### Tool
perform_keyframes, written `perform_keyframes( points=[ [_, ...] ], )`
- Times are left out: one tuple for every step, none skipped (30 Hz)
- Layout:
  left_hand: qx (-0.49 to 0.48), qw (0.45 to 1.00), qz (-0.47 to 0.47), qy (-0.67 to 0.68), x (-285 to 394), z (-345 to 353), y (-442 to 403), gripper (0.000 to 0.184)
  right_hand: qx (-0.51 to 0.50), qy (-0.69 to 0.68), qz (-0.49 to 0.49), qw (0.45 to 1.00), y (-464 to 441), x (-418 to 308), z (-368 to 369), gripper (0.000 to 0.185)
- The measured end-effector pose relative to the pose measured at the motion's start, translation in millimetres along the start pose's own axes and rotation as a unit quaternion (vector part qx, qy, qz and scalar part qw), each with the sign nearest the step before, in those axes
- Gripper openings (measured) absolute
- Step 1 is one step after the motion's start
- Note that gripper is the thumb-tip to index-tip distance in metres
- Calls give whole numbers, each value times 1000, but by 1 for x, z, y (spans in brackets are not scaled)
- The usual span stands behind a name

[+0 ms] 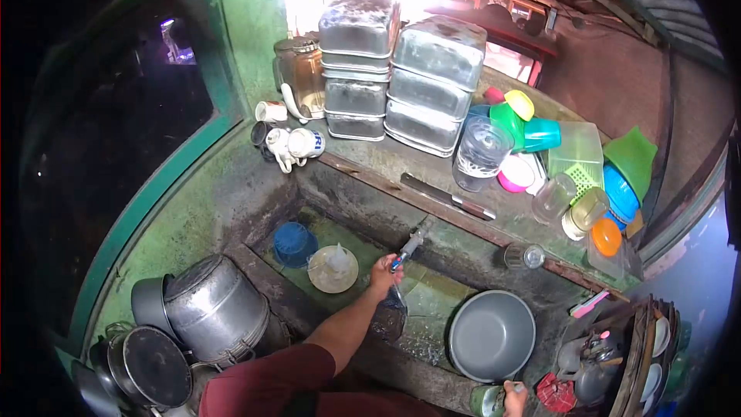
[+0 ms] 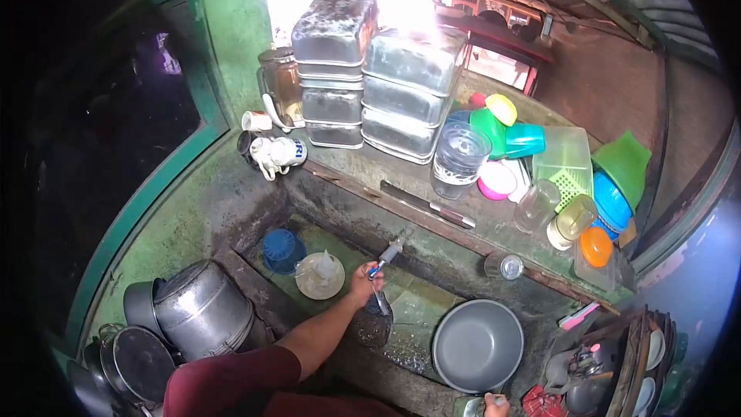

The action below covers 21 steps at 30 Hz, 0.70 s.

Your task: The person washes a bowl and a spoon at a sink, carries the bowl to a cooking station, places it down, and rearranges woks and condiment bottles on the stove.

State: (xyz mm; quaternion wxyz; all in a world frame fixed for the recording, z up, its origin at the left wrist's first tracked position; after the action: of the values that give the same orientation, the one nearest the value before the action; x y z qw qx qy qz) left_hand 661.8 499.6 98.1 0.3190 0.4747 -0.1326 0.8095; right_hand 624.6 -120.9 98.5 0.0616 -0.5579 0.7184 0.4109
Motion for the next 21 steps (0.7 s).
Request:
perform_keyframes(
  points=[
    [18, 997, -63, 37, -1, 0, 7, 21, 0, 1, -4, 1000, 1, -5, -1, 54],
    [35, 989, -126, 73, -4, -1, 12, 22, 15, -34, -22, 999, 4, -7, -3, 41],
    [89, 981, -141, 98, -8, -9, 11, 26, 31, -69, -38, 996, 11, -17, -5, 28],
    [90, 981, -144, 97, -13, -12, 5, 26, 30, -68, -35, 997, 13, -27, -1, 28],
    [89, 974, -145, 151, -32, -20, -7, 29, 54, -138, -18, 989, 14, -35, -2, 18],
    [88, 964, -149, 202, -47, -24, -9, 31, 80, -207, 2, 975, 18, -42, -5, 12],
    [106, 968, -122, 193, -42, -15, -10, 35, 93, -207, 23, 974, 29, -52, -7, 12],
    [46, 985, -79, 145, -28, -5, -11, 36, 95, -209, -15, 973, 32, -62, -10, 12],
    [17, 980, -154, 127, -4, 13, 0, 34, 87, -230, 7, 969, 47, -81, -14, 13],
    [-50, 979, -144, 135, -30, 0, -6, 26, 86, -188, 21, 978, 45, -70, -18, 15],
    [-58, 966, -199, 155, -39, -3, -5, 31, 80, -194, 40, 977, 51, -70, -19, 16],
    [-41, 962, -227, 149, -23, 9, 5, 32, 72, -203, 49, 975, 54, -76, -20, 18],
    [-41, 964, -229, 132, -22, 10, 10, 31, 83, -186, 55, 977, 57, -76, -21, 18],
    [-46, 966, -224, 117, -16, 14, 11, 30, 96, -174, 55, 979, 57, -77, -21, 18],
    [-49, 966, -228, 110, -10, 18, 13, 30, 93, -178, 50, 978, 56, -79, -20, 18],
    [-59, 968, -226, 88, -6, 21, 18, 29, 91, -180, 46, 978, 57, -76, -20, 18],
    [-68, 969, -225, 69, -3, 24, 23, 28, 94, -182, 43, 978, 56, -74, -19, 17],
    [-70, 968, -231, 65, -2, 25, 27, 28, 80, -207, 54, 974, 57, -71, -19, 15],
    [-68, 974, -209, 61, 1, 23, 27, 30, 81, -209, 50, 973, 61, -76, -19, 16],
    [-67, 979, -186, 57, 5, 25, 27, 31, 82, -212, 45, 973, 63, -78, -20, 17],
    [3, 978, -186, 95, 7, 25, 28, 30, 84, -213, 50, 972, 62, -73, -19, 17]
  ],
)
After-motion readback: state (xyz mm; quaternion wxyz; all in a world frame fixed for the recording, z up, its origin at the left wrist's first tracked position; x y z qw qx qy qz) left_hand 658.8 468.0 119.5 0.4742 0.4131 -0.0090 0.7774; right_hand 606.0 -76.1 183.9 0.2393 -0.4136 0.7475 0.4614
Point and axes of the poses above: each hand's wrist, its own y-axis away from the middle knuckle, its own z-axis out of the palm, x = y × z, the point moved 6 cm from there along -y, towards the middle knuckle, and after that the axes turned 10 degrees about z, right-handed, at the moved point
